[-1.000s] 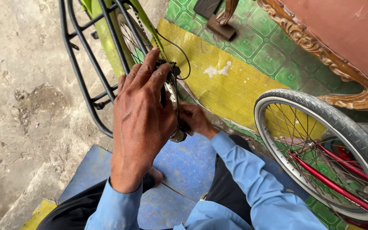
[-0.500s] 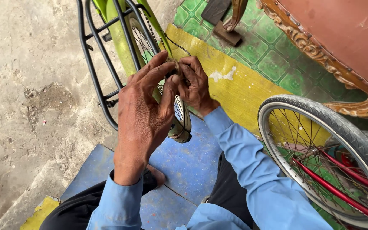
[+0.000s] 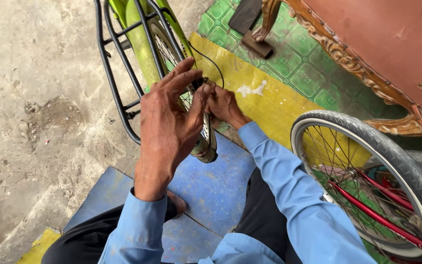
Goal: The person wipes the handlebars, frame, front fork, and rear rack of a green bicycle using a cloth. They then rotate the rear wheel and wipe the chain and gears.
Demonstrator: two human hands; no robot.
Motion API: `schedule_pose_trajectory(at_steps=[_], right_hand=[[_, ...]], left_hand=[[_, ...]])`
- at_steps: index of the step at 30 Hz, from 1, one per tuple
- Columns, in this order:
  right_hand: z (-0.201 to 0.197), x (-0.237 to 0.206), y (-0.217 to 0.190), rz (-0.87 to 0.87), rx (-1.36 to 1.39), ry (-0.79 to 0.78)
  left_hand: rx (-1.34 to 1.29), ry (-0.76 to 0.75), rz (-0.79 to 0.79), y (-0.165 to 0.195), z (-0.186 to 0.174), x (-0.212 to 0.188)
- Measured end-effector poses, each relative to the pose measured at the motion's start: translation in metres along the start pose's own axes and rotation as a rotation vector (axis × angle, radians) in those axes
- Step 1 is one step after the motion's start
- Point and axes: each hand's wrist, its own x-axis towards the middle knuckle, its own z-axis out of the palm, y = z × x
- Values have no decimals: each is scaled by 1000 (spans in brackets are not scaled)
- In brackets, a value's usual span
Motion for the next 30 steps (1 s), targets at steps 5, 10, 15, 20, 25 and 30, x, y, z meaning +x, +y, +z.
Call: schedule_pose_trajectory(at_steps=[5, 10, 15, 20, 25, 30], right_hand=[[8, -26, -12, 147, -60, 11], [-19, -57, -25, 9, -87, -140], [-37, -87, -45, -115, -5, -199], [-35, -124, -64, -260, -16, -49], [-61, -122, -87, 151, 355, -60], [-74, -74, -126, -227, 401, 233]], left_hand=[[23, 64, 163, -4, 1, -2], [6, 64, 155, -3, 2, -3], [-34, 36, 28, 0, 1, -2], [-46, 73, 90, -4, 0, -2], [-65, 181, 151, -10, 0, -7], [-50, 195, 188, -10, -3, -6]])
